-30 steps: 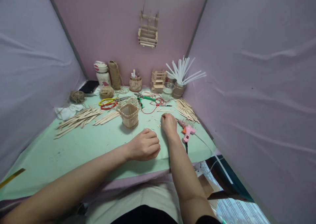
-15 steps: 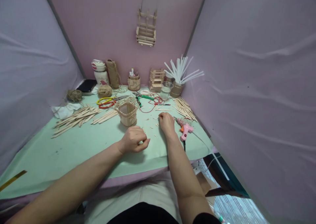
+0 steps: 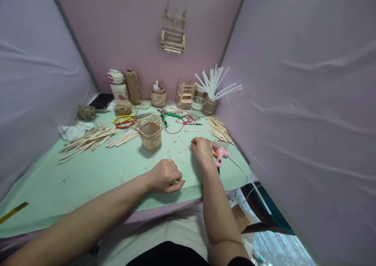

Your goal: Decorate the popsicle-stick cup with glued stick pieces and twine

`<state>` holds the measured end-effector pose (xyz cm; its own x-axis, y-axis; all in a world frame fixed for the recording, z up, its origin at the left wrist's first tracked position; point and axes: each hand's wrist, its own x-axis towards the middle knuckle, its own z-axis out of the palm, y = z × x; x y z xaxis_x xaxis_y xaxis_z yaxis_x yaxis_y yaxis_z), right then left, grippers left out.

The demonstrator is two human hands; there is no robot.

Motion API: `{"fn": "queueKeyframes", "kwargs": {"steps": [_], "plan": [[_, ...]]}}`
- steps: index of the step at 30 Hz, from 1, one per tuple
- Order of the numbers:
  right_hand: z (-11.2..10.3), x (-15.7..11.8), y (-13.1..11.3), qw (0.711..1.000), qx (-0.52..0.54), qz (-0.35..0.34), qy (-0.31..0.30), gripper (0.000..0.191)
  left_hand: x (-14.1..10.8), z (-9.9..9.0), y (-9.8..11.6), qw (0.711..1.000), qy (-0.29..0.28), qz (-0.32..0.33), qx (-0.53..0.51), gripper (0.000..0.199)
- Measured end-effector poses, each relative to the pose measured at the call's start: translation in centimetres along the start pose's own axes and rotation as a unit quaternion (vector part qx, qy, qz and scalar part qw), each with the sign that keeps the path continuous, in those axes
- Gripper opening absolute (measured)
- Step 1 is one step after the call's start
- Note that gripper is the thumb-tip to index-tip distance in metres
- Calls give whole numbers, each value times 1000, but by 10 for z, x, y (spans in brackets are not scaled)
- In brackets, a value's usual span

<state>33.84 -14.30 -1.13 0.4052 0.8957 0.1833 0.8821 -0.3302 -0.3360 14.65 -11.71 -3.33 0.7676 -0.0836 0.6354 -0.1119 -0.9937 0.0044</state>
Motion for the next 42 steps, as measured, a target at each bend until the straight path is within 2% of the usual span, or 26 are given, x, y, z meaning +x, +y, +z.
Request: {"fn": "queueKeyframes", "kwargs": {"steps": [4, 11, 16, 23, 32, 35, 38, 40, 42], "plan": [[0, 0, -2, 1000, -20, -4, -3, 20, 0, 1, 2, 1000, -8, -1, -5, 32], [13, 6, -3, 998, -39, -22, -43, 22, 1, 2, 3, 999, -29, -19, -15, 33], [11, 5, -4, 999, -32, -26, -24, 23, 1, 2, 3, 1000, -25, -13, -8, 33], [8, 4, -6, 997, -33, -49, -45, 18, 1, 5, 5, 1000, -11, 3, -1, 32], [15, 4, -9, 994, -27, -76, -68, 14, 0, 5, 3, 999, -37, -15, -17, 32], [13, 2, -10, 995, 0, -71, -66, 12, 0, 4, 4, 997, -43, -36, -44, 31], [11, 0, -10, 994, 74, -52, -64, 11, 2, 1, 5, 991, -48, -81, -97, 28], [9, -3, -10, 984, 169, -39, -50, 11, 4, -2, 6, 978, -44, -140, -151, 28], [7, -6, -9, 954, 299, -24, -33, 13, 8, -5, 6, 945, -21, -237, -225, 28]]}}
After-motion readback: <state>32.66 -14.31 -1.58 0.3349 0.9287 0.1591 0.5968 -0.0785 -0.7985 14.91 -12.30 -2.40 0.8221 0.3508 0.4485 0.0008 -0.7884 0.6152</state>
